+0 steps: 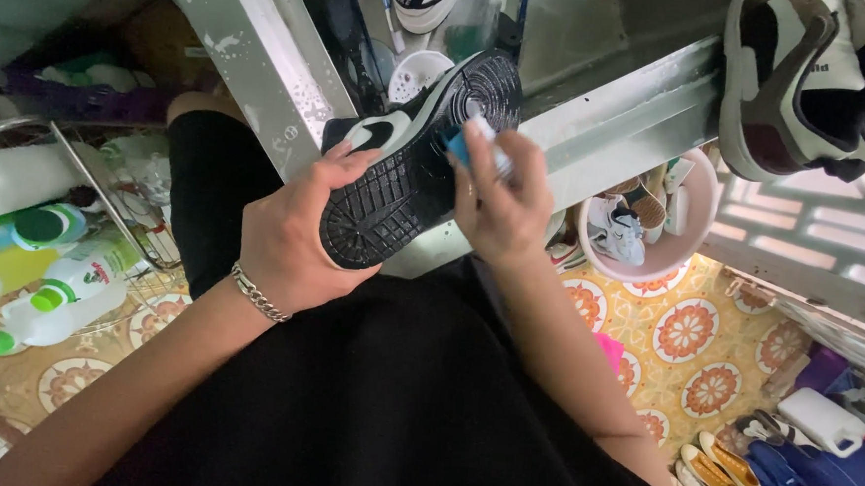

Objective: The person scrubs the white upper of a sneaker with an orange brush, then rinses it under a running tap. They proceed to scrub the black sole with a blue brush, focusing on the tread pattern.

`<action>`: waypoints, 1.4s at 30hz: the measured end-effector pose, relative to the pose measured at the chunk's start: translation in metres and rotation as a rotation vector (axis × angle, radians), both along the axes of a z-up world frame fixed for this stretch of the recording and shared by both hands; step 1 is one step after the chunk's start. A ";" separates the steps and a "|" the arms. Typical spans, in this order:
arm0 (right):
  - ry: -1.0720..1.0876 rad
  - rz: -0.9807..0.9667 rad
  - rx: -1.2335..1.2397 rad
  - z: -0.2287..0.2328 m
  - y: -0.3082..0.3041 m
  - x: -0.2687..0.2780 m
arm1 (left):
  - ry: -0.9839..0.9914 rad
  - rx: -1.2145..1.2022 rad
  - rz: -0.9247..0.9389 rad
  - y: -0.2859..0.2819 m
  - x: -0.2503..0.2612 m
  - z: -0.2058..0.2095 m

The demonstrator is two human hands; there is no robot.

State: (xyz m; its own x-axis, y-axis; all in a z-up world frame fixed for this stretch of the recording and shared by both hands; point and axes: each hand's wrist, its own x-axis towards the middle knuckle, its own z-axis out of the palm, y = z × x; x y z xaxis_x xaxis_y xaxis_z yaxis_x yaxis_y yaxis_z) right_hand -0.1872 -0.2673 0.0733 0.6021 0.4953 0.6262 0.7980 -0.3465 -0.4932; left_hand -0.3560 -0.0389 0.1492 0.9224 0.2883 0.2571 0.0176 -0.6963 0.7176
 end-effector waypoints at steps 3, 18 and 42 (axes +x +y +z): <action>-0.184 -0.092 0.072 -0.007 0.005 -0.006 | -0.008 -0.027 -0.026 -0.001 -0.002 -0.003; 0.255 0.099 0.153 0.039 -0.002 0.023 | 0.011 0.001 0.005 -0.002 -0.001 -0.001; 0.294 0.091 0.151 0.039 0.000 0.023 | 0.049 0.032 0.049 -0.007 -0.002 -0.007</action>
State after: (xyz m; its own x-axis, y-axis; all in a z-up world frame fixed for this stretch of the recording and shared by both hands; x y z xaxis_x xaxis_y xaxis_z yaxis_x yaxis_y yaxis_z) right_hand -0.1641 -0.2672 0.1127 0.7257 0.4701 0.5024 0.6379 -0.1860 -0.7473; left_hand -0.3581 -0.0455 0.1420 0.9190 0.3263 0.2213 0.0874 -0.7159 0.6927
